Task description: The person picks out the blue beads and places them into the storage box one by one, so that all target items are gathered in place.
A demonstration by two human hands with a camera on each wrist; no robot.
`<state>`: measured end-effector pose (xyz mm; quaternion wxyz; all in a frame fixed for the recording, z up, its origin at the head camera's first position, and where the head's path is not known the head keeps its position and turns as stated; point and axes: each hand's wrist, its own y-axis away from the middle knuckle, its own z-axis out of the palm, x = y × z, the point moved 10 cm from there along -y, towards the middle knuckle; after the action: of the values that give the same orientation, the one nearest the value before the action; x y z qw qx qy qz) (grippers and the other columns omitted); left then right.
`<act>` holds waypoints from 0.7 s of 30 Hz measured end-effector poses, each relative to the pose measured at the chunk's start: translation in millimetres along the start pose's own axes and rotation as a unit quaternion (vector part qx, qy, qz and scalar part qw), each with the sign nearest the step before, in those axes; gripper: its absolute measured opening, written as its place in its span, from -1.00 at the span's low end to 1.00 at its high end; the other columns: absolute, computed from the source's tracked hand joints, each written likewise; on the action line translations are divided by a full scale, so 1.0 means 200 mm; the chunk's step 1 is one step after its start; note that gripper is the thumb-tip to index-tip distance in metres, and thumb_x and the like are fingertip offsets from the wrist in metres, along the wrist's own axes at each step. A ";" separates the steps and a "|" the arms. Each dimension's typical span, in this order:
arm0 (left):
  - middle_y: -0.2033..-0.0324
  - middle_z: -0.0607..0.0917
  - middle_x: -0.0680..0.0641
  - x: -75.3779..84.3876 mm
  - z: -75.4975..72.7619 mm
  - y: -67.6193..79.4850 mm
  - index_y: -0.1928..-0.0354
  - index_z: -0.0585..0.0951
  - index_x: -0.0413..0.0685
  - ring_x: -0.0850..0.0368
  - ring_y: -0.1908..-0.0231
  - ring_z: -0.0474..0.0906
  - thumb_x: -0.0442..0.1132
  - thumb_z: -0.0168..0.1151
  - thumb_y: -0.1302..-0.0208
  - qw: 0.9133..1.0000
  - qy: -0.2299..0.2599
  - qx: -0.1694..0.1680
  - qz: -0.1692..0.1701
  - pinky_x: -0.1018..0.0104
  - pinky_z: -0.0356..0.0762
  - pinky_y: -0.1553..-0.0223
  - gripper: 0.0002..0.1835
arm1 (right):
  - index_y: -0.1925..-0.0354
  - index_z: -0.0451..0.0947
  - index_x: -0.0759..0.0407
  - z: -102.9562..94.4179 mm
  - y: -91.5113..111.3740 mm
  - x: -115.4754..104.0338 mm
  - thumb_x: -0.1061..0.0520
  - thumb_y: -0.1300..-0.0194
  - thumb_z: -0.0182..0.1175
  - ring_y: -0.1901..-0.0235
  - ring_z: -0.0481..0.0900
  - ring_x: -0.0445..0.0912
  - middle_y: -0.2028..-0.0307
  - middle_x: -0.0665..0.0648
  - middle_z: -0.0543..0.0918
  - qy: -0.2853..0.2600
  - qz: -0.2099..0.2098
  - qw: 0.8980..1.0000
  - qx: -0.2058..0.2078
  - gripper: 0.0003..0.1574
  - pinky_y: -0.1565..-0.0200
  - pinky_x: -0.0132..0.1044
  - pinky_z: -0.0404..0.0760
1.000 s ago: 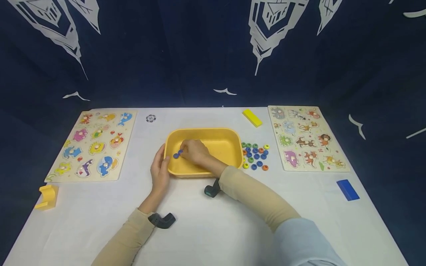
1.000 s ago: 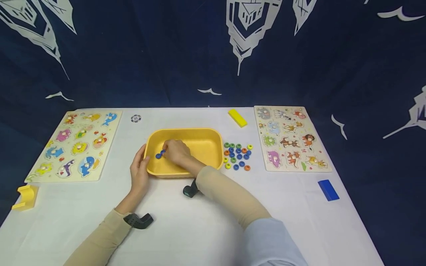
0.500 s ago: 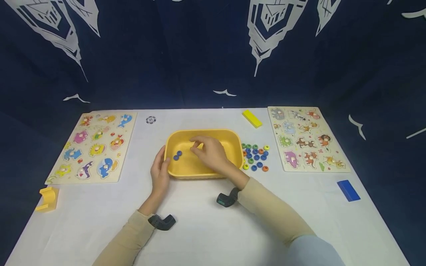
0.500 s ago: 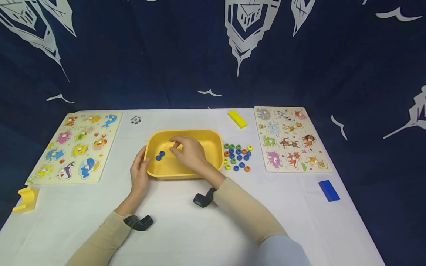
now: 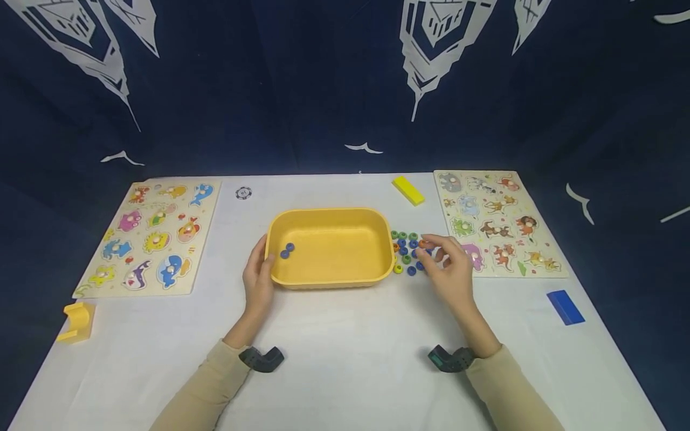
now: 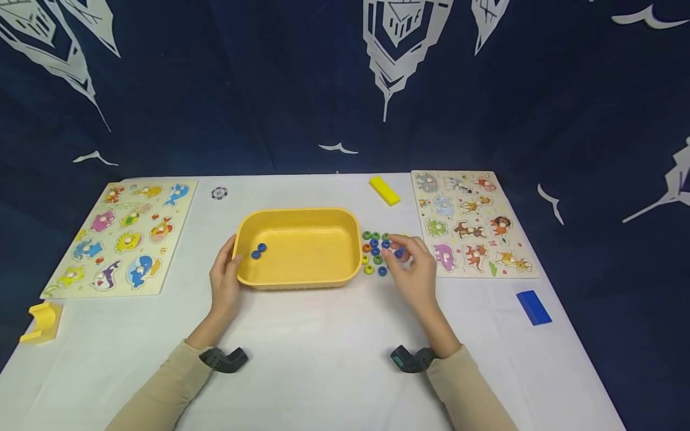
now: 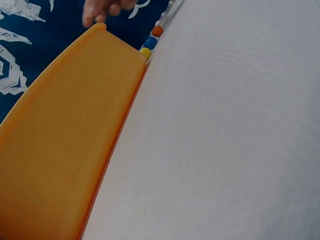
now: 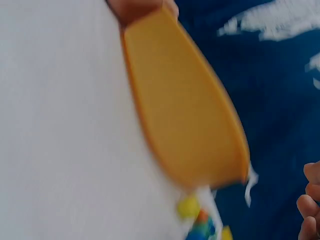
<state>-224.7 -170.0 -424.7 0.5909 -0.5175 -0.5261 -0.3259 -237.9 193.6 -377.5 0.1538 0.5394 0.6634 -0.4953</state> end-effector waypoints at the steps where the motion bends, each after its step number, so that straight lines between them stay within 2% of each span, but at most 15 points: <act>1: -0.24 0.29 -0.16 0.00 0.00 0.00 -0.25 0.20 -0.27 0.06 -0.25 0.18 -0.39 -0.16 -0.29 1.000 0.001 0.000 -0.001 0.50 0.24 -0.20 -0.53 | 0.14 0.57 0.10 -0.02 0.01 0.04 0.11 -0.05 0.27 0.51 0.31 -0.16 0.38 0.05 0.59 0.007 0.010 1.000 0.006 -0.67 0.57 -0.41 0.25; 4: -0.23 0.29 -0.18 -0.01 0.00 0.00 -0.25 0.20 -0.29 0.04 -0.25 0.17 -0.40 -0.16 -0.28 1.000 0.002 0.001 0.000 0.50 0.24 -0.21 -0.53 | 0.14 0.56 0.14 -0.06 0.06 0.15 0.13 -0.03 0.28 0.51 0.32 -0.18 0.37 0.08 0.59 0.021 0.027 0.999 0.017 -0.65 0.59 -0.49 0.26; 7: -0.23 0.29 -0.19 -0.01 0.00 0.01 -0.24 0.20 -0.30 0.03 -0.25 0.18 -0.40 -0.16 -0.28 1.000 0.006 0.001 0.003 0.52 0.23 -0.20 -0.53 | 0.14 0.56 0.16 -0.05 0.09 0.21 0.17 0.00 0.30 0.52 0.31 -0.23 0.37 0.07 0.58 0.033 0.030 0.999 0.015 -0.63 0.61 -0.53 0.26; 12: -0.23 0.28 -0.19 -0.02 0.00 0.00 -0.24 0.20 -0.30 0.01 -0.25 0.17 -0.40 -0.15 -0.28 1.000 0.014 -0.002 0.008 0.54 0.24 -0.19 -0.53 | 0.13 0.56 0.12 -0.01 0.11 0.28 0.15 0.03 0.32 0.50 0.30 -0.25 0.33 0.03 0.59 0.052 0.034 0.998 0.001 -0.60 0.56 -0.50 0.28; 18: -0.23 0.31 -0.07 -0.12 -0.01 -0.02 -0.26 0.24 -0.10 0.12 -0.25 0.19 -0.35 -0.13 -0.30 1.000 0.013 0.001 0.011 0.48 0.23 -0.21 -0.54 | 0.16 0.58 0.07 0.05 0.13 0.33 0.09 0.03 0.32 0.47 0.29 -0.21 0.35 -0.01 0.54 0.105 0.061 0.992 -0.032 -0.62 0.47 -0.44 0.29; 21: -0.23 0.32 -0.05 -0.12 -0.01 -0.03 -0.25 0.25 -0.06 0.13 -0.24 0.20 -0.32 -0.13 -0.30 1.000 0.005 0.005 0.018 0.45 0.25 -0.21 -0.54 | 0.18 0.58 0.07 0.07 0.13 0.33 0.10 0.04 0.32 0.46 0.30 -0.20 0.34 -0.01 0.55 0.135 0.056 0.988 -0.044 -0.64 0.47 -0.43 0.29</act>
<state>-234.6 -178.1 -447.0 0.6017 -0.5224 -0.5156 -0.3151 -244.2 217.4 -446.6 0.1140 0.6307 0.6680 -0.3782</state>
